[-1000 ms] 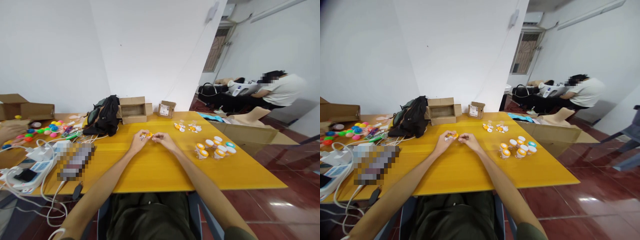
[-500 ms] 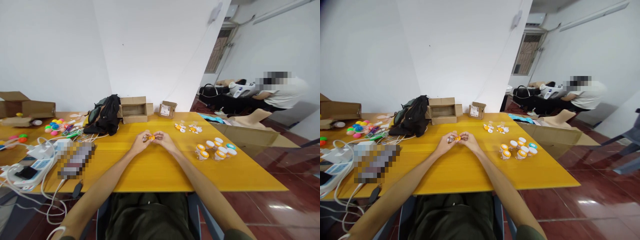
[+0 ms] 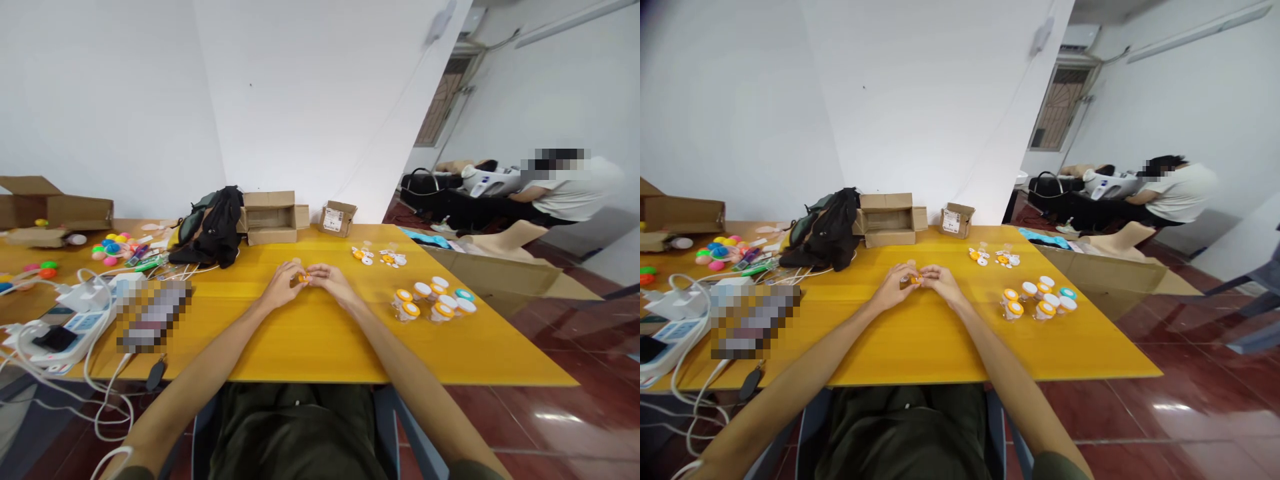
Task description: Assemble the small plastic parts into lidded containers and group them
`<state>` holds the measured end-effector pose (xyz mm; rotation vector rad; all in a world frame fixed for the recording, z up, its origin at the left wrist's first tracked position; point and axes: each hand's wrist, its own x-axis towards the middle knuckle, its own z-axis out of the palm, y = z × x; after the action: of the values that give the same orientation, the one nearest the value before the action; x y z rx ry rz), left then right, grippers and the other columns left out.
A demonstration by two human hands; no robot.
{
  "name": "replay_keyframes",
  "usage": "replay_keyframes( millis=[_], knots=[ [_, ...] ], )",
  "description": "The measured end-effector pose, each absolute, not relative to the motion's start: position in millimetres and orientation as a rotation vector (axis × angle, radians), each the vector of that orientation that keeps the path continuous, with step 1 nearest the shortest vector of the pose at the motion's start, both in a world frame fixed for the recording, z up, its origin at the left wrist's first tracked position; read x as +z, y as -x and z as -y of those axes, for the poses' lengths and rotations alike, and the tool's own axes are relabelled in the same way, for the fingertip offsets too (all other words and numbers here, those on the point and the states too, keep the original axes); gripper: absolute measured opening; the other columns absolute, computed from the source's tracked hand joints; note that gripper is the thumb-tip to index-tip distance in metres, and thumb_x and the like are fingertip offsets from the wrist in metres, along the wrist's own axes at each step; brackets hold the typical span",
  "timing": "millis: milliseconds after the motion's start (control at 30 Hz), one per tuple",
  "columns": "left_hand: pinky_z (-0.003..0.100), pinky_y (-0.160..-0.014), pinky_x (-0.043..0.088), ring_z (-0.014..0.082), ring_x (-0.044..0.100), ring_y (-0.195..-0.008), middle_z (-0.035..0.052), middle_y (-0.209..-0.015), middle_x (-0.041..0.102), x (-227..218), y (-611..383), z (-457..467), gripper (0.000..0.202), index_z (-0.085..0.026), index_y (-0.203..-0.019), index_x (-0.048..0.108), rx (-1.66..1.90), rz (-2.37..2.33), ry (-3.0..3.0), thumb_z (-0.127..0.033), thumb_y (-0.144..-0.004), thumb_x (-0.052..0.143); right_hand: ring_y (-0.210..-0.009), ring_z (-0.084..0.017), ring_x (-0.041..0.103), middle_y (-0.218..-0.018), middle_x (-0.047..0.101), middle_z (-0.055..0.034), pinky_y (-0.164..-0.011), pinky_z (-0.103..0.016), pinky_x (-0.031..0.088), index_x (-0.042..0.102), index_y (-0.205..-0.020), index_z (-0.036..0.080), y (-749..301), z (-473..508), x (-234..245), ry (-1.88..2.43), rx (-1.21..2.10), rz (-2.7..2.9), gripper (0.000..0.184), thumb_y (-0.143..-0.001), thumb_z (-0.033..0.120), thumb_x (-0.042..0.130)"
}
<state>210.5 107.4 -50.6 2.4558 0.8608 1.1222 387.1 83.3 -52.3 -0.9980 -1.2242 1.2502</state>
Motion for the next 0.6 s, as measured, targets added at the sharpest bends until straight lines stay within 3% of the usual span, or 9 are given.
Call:
replay_keyframes(
  millis=[600],
  knots=[
    [0.034, -0.090, 0.044, 0.0200, 0.061, -0.094, 0.0032, -0.090, 0.067, -45.5, -209.0, -105.3, 0.015, -0.021, -0.081, 0.063, 1.075, -0.861, -2.475, -0.020, -0.091, 0.052, -0.068, -0.017, 0.070, -0.068, 0.072, 0.0000, -0.074, -0.032, 0.058, 0.069, -0.079, 0.021, -385.6, -79.5, -47.3, 1.053, 1.299, 1.274, 0.023, -0.059, 0.024, 0.079]
  ],
)
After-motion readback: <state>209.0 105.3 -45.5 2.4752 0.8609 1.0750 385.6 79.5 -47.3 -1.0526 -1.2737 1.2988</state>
